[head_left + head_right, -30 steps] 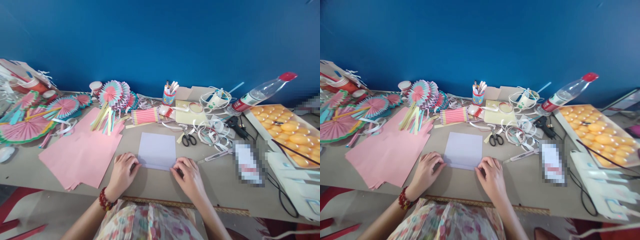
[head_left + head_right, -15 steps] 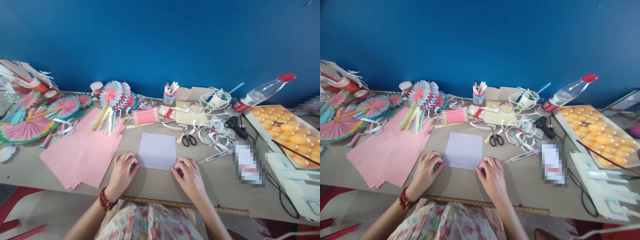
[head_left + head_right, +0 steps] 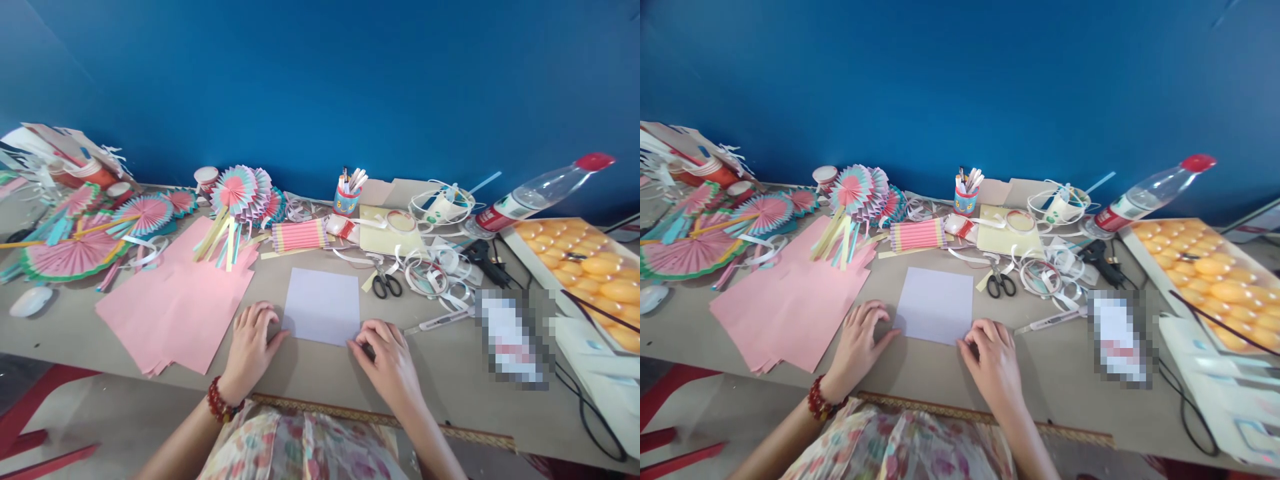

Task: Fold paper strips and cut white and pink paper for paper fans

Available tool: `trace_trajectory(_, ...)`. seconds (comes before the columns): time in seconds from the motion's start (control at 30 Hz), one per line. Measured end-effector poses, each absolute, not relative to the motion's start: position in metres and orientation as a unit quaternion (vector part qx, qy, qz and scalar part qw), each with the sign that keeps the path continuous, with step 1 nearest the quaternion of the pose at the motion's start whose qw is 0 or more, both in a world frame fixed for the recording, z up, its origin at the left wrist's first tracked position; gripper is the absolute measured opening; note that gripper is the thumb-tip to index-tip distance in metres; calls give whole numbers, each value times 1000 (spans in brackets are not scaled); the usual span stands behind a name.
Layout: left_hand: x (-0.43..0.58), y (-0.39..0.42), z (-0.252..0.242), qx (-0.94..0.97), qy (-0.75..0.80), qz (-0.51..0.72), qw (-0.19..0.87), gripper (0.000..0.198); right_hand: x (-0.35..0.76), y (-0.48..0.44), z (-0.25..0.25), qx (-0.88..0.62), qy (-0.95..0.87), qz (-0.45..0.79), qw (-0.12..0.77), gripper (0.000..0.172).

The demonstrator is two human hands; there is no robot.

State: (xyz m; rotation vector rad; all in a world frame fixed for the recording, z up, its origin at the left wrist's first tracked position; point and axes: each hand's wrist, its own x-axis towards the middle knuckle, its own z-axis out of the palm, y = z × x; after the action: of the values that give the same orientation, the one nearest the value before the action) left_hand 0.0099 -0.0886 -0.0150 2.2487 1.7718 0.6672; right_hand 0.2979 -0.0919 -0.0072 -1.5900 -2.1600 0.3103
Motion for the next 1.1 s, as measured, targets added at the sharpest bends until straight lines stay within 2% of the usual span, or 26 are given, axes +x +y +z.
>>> trace_trajectory(0.2, 10, -91, -18, 764, 600, 224, 85, 20, 297, -92, -7, -576, -778, 117, 223, 21)
trace_trajectory(1.1, 10, -89, -19, 776, 587, 221, 66, 17, 298, -92, -8, -582, -769, 149, 219, 18)
